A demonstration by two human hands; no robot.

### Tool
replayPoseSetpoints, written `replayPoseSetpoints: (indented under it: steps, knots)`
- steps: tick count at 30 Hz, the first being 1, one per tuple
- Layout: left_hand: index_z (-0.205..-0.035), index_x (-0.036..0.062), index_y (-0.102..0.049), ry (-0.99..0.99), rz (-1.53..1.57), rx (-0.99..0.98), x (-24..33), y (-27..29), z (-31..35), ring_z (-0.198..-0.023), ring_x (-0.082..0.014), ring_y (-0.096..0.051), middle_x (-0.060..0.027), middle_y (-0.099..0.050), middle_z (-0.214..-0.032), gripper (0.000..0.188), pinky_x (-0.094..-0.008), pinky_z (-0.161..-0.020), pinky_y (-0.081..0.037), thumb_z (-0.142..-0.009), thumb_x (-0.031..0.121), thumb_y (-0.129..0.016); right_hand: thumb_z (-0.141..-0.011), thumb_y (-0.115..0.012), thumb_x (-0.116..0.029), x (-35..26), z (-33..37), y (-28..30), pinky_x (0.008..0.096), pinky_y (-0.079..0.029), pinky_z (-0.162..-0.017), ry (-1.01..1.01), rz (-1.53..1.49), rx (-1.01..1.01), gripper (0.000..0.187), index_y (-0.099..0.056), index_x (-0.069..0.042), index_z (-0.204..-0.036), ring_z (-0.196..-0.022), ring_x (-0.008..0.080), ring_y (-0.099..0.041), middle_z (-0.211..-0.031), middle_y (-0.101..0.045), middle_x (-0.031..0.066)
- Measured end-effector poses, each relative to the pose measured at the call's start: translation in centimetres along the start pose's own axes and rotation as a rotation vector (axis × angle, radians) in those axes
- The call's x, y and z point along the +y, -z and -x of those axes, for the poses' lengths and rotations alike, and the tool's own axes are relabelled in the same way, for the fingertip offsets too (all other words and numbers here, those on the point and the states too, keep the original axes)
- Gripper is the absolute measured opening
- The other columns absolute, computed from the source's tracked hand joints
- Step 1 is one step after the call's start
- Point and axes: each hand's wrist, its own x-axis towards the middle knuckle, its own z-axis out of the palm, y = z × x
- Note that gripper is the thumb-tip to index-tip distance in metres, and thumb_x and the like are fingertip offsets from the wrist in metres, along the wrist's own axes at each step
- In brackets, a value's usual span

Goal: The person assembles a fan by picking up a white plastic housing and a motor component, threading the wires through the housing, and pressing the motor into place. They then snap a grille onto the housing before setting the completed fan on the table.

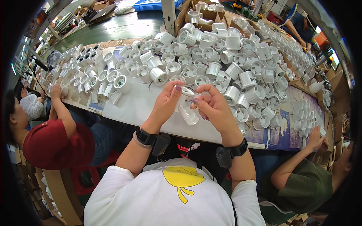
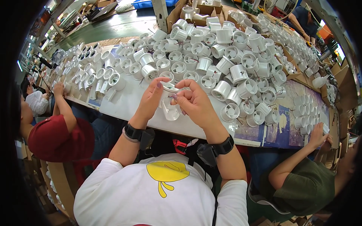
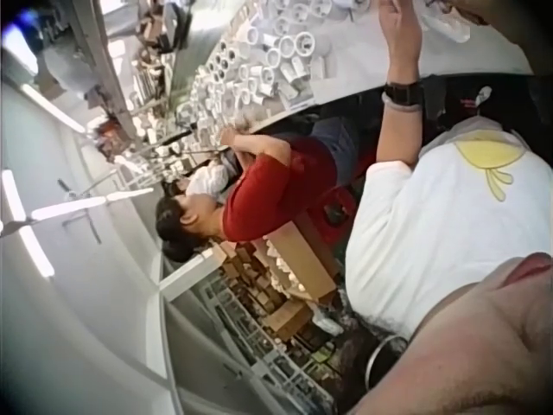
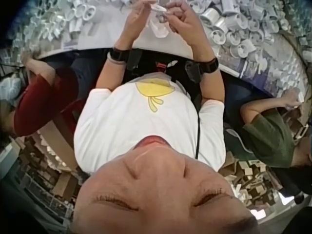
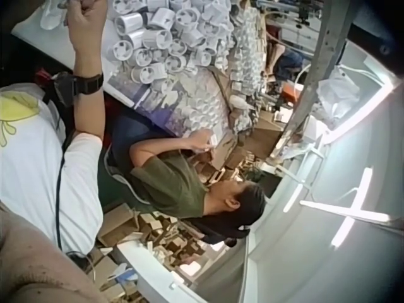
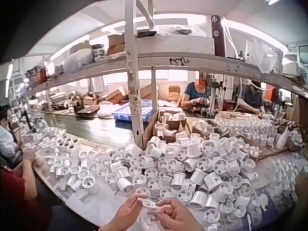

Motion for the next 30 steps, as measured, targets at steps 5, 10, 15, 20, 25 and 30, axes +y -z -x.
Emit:
replayPoseSetpoints:
  steps: [5,10,15,20,25,30]
  knots:
    - [-0.133,0.0113,-0.040,-0.210,0.182,-0.282,-0.7,-0.4,0.4,-0.112,-0.0165,-0.052,-0.0086,-0.055,-0.123,0.067,-0.0322,-0.094,-0.043,-0.082,0.039,-0.074,-0.093,-0.052,-0.002,-0.2,0.3,-0.4,0.0184,-0.037,-0.054,0.031,-0.133,0.013,0.022,-0.050,-0.007,-0.114,-0.060,0.0043,-0.049,-0.081,-0.062,0.0029]
    - [-0.128,0.0131,-0.041,-0.523,-0.024,-0.281,-1.1,-0.8,0.4,-0.117,-0.0199,-0.051,-0.0103,-0.051,-0.131,0.086,-0.0367,-0.096,-0.043,-0.059,0.027,-0.091,-0.092,-0.051,-0.001,-0.9,0.9,-0.4,0.0185,-0.038,-0.057,0.061,-0.108,0.012,0.023,-0.051,-0.005,-0.115,-0.063,0.0045,-0.050,-0.081,-0.061,0.0032]
    - [-0.118,0.0127,-0.048,-0.533,-0.203,-0.222,-0.6,-0.2,0.8,-0.113,-0.0216,-0.055,-0.0094,-0.054,-0.126,0.078,-0.0357,-0.088,-0.050,-0.053,0.016,-0.091,-0.091,-0.052,0.001,-1.5,1.8,-0.4,0.0187,-0.040,-0.058,0.087,-0.048,0.008,0.023,-0.052,-0.003,-0.114,-0.068,0.0047,-0.055,-0.085,-0.062,0.0026]
    - [-0.113,0.0122,-0.052,-0.609,-0.284,-0.196,0.3,-0.1,1.2,-0.108,-0.0217,-0.057,-0.0080,-0.057,-0.119,0.070,-0.0319,-0.079,-0.053,-0.053,0.014,-0.089,-0.090,-0.051,0.004,-1.6,2.0,-0.4,0.0184,-0.042,-0.062,0.134,-0.002,-0.006,0.023,-0.055,-0.001,-0.112,-0.077,0.0052,-0.060,-0.090,-0.064,0.0030]
    - [-0.111,0.0115,-0.054,-0.620,-0.262,-0.204,-0.1,-0.4,1.4,-0.107,-0.0228,-0.059,-0.0090,-0.058,-0.114,0.067,-0.0318,-0.077,-0.054,-0.054,0.012,-0.089,-0.090,-0.051,0.005,-1.7,2.0,0.2,0.0188,-0.046,-0.067,0.125,0.022,-0.092,0.022,-0.062,0.001,-0.109,-0.080,0.0063,-0.062,-0.094,-0.066,0.0035]
    - [-0.113,0.0110,-0.053,-0.647,-0.195,-0.225,-0.4,-0.4,1.3,-0.110,-0.0236,-0.058,-0.0098,-0.058,-0.116,0.068,-0.0331,-0.079,-0.054,-0.054,0.012,-0.089,-0.091,-0.053,0.004,-2.6,2.3,0.9,0.0196,-0.048,-0.070,0.077,0.164,-0.155,0.020,-0.066,0.001,-0.106,-0.080,0.0072,-0.062,-0.094,-0.066,0.0038]
